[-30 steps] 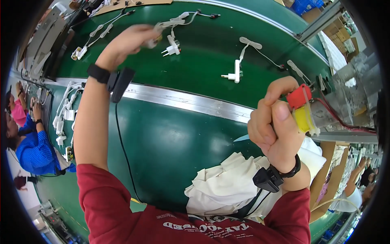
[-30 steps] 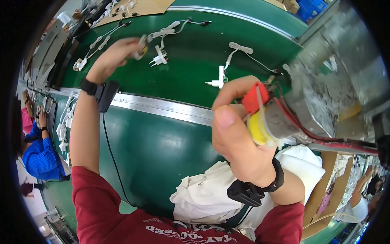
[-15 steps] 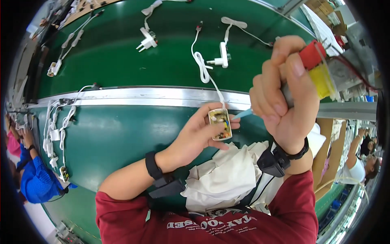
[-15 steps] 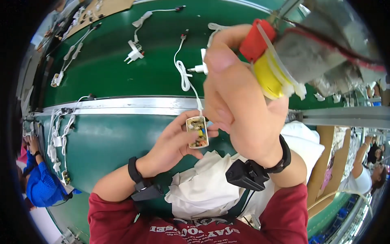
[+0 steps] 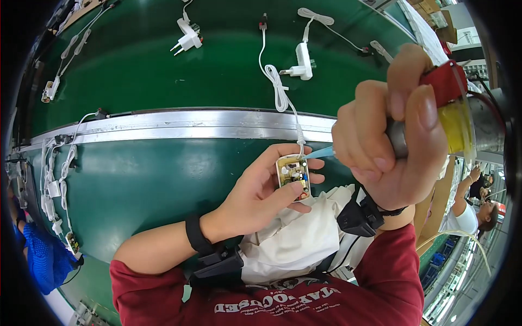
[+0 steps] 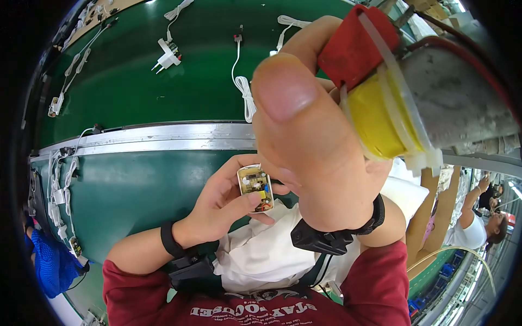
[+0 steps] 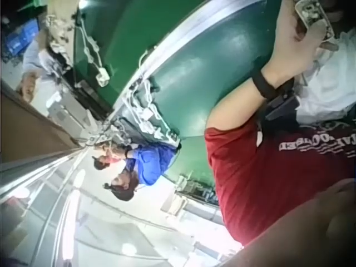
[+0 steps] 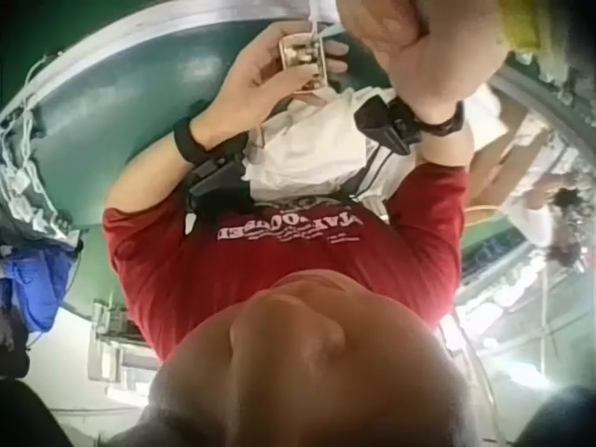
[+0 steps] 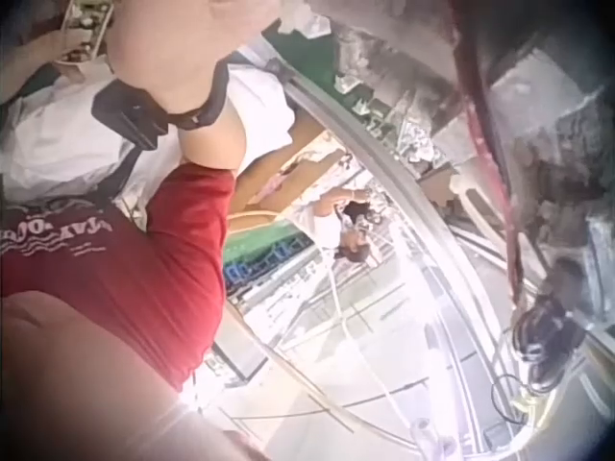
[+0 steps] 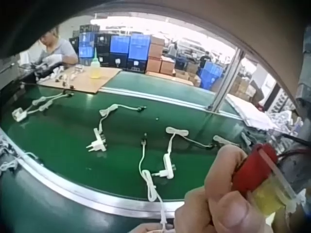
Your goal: The person applies glue to the internal components of power adapters using a dispenser, then places each adapter onto a conveyor belt and picks up another one to repeat the process.
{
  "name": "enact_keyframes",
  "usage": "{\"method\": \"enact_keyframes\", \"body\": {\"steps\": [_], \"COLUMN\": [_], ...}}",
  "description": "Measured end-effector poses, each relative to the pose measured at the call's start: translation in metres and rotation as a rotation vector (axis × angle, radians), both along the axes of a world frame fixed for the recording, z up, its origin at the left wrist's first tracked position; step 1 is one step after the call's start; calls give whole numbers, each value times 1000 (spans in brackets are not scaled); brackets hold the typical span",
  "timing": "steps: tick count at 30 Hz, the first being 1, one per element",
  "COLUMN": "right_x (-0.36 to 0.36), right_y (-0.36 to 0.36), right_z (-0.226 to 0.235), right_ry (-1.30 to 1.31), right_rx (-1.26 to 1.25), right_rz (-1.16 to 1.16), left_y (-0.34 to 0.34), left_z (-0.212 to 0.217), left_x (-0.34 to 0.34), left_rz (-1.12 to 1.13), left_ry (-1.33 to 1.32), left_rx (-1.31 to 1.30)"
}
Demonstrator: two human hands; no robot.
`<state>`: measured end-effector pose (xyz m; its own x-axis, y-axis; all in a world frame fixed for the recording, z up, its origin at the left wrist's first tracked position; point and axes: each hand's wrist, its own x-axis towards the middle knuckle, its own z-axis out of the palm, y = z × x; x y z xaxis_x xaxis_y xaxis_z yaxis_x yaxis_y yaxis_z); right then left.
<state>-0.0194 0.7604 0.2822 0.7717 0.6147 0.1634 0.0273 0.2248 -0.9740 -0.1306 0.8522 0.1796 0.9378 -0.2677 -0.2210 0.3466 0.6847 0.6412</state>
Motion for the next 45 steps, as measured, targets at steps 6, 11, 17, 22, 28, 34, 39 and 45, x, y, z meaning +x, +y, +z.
{"method": "enact_keyframes", "body": {"steps": [6, 11, 17, 22, 28, 34, 39, 45], "right_x": [5, 4, -4, 2, 1, 2, 3, 1], "right_y": [-5, -11, -7, -10, -14, -15, -13, -13], "right_z": [0, 0, 0, 0, 0, 0, -7, -7], "right_ry": [-34, -53, -76, -97, -133, -169, -128, -56], "right_rx": [-20, -37, -71, -91, -106, -119, -51, 36], "right_rz": [21, 61, 123, 166, 192, 215, 296, 379], "left_y": [-1, -2, 9, 13, 12, 11, 13, 14], "left_z": [0, -3, -7, -7, -8, -12, -13, -12], "left_x": [1, 2, 7, 8, 6, 6, 7, 7], "left_rz": [3, 55, 138, 173, 186, 177, 144, 108], "left_ry": [7, 49, 93, 89, 71, 55, 49, 44], "left_rx": [-9, -8, -45, -90, -95, -125, -326, -432]}}
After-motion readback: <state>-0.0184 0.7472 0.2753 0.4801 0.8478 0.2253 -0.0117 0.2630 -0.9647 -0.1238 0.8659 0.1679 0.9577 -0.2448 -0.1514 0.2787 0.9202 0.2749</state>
